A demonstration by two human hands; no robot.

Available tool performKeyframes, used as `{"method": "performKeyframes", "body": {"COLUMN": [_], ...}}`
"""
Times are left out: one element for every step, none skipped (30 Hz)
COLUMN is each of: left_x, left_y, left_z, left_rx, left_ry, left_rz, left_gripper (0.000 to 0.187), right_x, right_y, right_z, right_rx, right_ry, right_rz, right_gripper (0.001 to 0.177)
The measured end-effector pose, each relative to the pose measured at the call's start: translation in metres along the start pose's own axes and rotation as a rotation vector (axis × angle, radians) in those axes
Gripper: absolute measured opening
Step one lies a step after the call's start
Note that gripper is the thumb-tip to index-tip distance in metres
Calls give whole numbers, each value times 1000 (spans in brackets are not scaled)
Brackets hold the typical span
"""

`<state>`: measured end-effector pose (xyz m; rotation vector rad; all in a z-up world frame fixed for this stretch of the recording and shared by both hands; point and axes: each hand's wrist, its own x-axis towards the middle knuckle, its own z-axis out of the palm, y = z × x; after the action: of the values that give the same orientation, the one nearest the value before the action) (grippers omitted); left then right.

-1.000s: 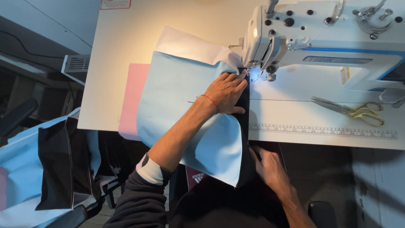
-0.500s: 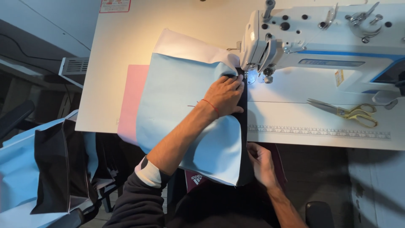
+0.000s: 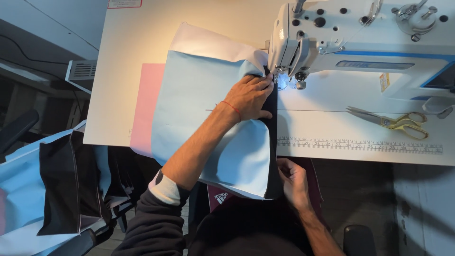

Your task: Sewing and trimming pieces of leather or fabric to assemble bags using an industrial sewing machine.

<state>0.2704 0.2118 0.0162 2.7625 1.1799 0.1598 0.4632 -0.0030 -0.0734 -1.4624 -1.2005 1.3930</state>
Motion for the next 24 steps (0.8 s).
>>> {"method": "performKeyframes", "body": {"left_x": [-1, -1, 2, 7, 6, 6, 7, 8, 9, 12, 12, 12, 12, 13, 14, 15, 17, 19, 20, 21, 22, 23, 24, 26], "left_y": [0, 0, -2, -5, -5, -5, -6, -7, -9, -11, -12, -13, -14, -15, -14, -14, -15, -16, -16, -17, -17, -18, -18, -18], "left_z": [1, 2, 2, -2, -3, -3, -3, -3, -5, -5, -4, -4, -3, -3, -2, 0, 0, 0, -1, -2, -2, -4, -6, -8], "left_rx": [1, 2, 5, 9, 11, 13, 13, 8, 5, 6, 13, 19, 22, 11, -5, -6, 0, 6, 4, 10, 16, 15, 2, -12], "left_ry": [0, 8, 18, 21, 2, -16, -15, -30, -45, -45, -33, -21, -22, -13, -4, -5, -7, -9, -10, -14, -17, -17, -30, -43], "left_rz": [-2, 3, 16, 22, 16, 10, 12, 6, 1, 2, 9, 16, 17, 12, 6, 8, -1, -9, -11, -14, -16, -17, -35, -52], "left_gripper": [92, 93, 93, 93, 92, 92, 92, 91, 90, 90, 90, 90, 90, 89, 88, 88, 88, 87, 87, 89, 90, 90, 86, 83], "right_x": [0, 1, 4, 7, 3, 0, -1, -3, -2, -1, -2, -3, -1, 3, 4, 4, 6, 8, 10, 13, 15, 12, 9, 5], "right_y": [10, 19, 28, 16, 6, -4, -4, -4, -5, -5, -4, -4, 1, 5, 9, 6, 2, -2, 9, 21, 33, 22, 10, -1], "right_z": [0, -1, -1, 0, 0, 0, 1, 2, 4, 4, 4, 5, 4, 4, 2, 2, 2, 3, 1, -2, -5, -3, -2, 0], "right_rx": [0, -20, -39, -37, -16, 5, 5, 22, 40, 41, 146, 251, 254, 172, 87, 87, -19, -125, -127, -185, -242, -243, -129, -15], "right_ry": [-2, 11, 31, 37, 6, -25, -24, -33, -42, -42, -57, -72, -71, -58, -46, -45, -15, 15, 13, 22, 33, 32, 27, 22], "right_rz": [-1, -17, -37, -42, -65, -88, -88, -24, 40, 38, -9, -55, -57, -92, -124, -123, -54, 17, 18, -48, -115, -114, -11, 91], "right_gripper": [18, 18, 18, 18, 19, 19, 19, 21, 23, 23, 25, 27, 27, 25, 24, 24, 24, 25, 25, 26, 27, 27, 29, 31]}}
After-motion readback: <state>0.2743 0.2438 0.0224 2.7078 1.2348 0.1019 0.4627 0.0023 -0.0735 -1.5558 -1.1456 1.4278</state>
